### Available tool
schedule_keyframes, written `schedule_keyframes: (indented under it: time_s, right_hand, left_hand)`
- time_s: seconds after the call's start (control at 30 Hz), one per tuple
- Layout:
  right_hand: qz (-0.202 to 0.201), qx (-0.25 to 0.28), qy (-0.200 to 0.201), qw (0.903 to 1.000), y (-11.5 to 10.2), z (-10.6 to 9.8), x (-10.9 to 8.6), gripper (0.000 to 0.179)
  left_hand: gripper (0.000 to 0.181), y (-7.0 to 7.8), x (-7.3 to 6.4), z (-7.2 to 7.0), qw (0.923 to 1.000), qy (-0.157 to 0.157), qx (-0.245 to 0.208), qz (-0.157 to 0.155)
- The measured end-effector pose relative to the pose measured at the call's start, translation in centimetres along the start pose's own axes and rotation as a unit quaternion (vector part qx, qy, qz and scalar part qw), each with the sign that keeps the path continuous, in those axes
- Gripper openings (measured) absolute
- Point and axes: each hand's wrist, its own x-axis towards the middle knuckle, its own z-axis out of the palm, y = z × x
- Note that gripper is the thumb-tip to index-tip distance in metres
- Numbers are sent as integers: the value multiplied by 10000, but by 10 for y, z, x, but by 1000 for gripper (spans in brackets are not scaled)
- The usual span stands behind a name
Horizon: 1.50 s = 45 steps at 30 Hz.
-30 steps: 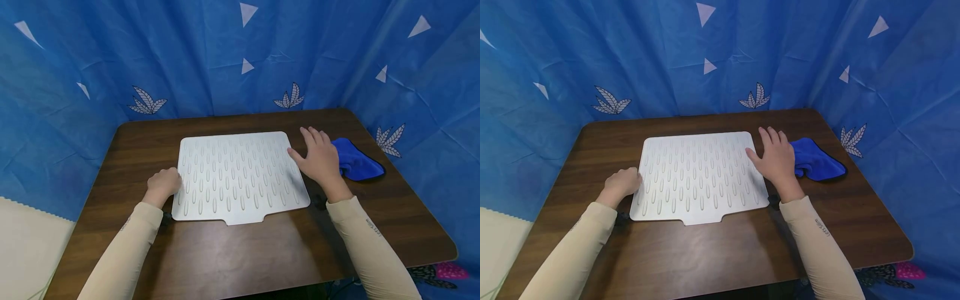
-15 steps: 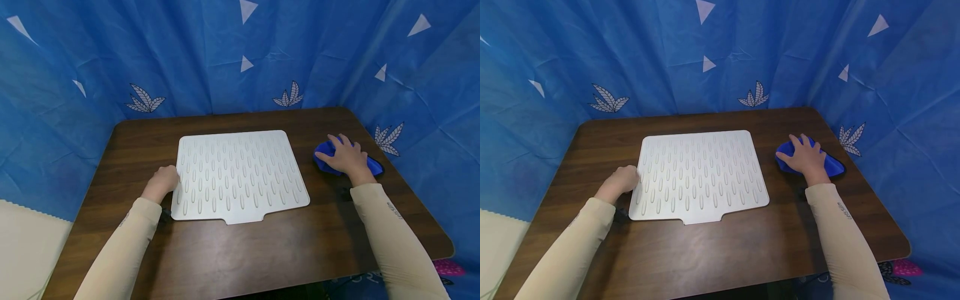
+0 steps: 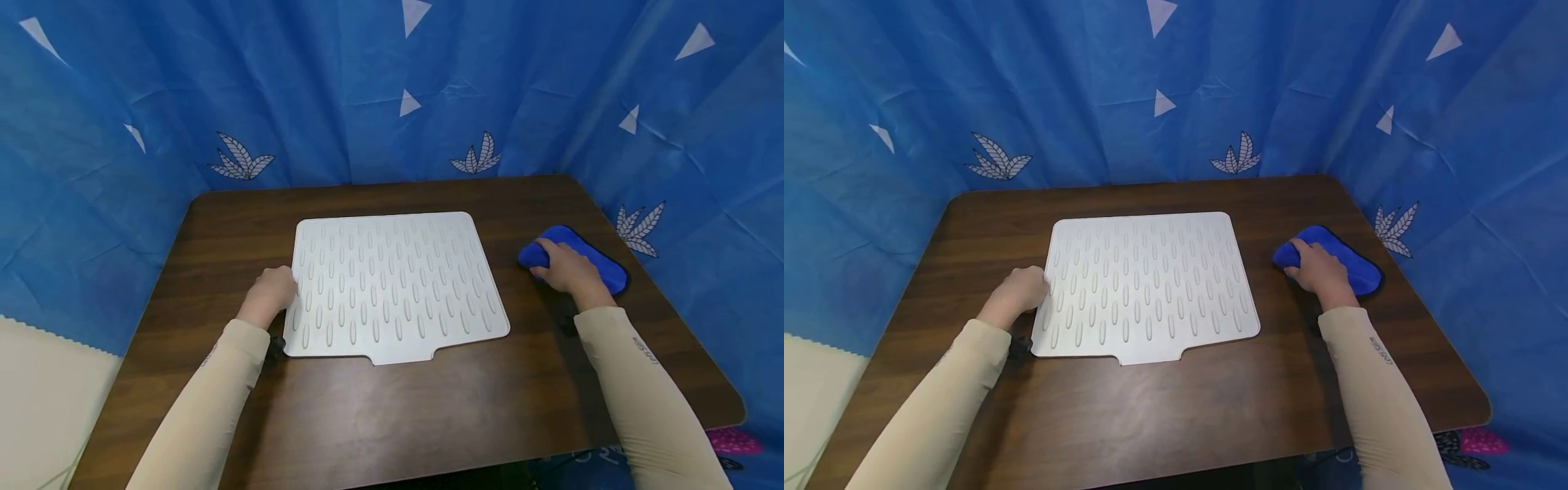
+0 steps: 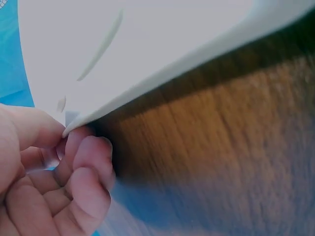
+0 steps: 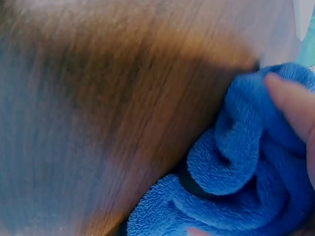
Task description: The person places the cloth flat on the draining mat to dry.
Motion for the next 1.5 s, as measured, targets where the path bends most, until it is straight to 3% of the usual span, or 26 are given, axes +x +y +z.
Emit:
schedule_keyframes:
  time_s: [0.13, 0.3, 0.53, 0.63, 0.87, 1.13, 1.2, 1.27, 1.4, 1.5]
  right_hand:
    - [-131, -120, 449, 9988, 1, -1, -2, 59]
    - [-205, 33, 1313, 9911, 3, -10, -9, 57]
    - [-188, 479, 2751, 9600, -14, -30, -17, 61]
    - [-284, 529, 3139, 9475, -25, -39, -20, 61]
    - [-702, 639, 3580, 9289, -65, -52, -29, 59]
    - [-1681, 442, 3890, 9047, -146, -57, -43, 59]
    - [-1987, 311, 3878, 8995, -165, -52, -44, 59]
    - [-2243, 106, 3577, 9064, -180, -44, -43, 63]
    - [-2425, -136, 1680, 9554, -200, -24, -45, 78]
    - [-2261, -173, 509, 9726, -205, -14, -45, 84]
  left_hand:
    - [36, 1, 0, -2, 10000, -74, -5, -65]
    - [36, -1, 3, -2, 9997, -199, 19, -104]
    - [34, -6, 5, -3, 9998, -219, 6, -22]
    - [33, -7, 5, -3, 9997, -224, 11, 2]
    - [33, -7, 3, -5, 9997, -252, -24, 25]
    - [34, -10, 4, -4, 9994, -263, -147, 158]
    - [34, -11, 5, -3, 9993, -279, -183, 147]
    - [34, -12, 6, -3, 9993, -273, -206, 122]
    - [35, -13, 7, -1, 9995, -215, -122, 176]
    - [36, -13, 7, -1, 9996, -145, -72, 232]
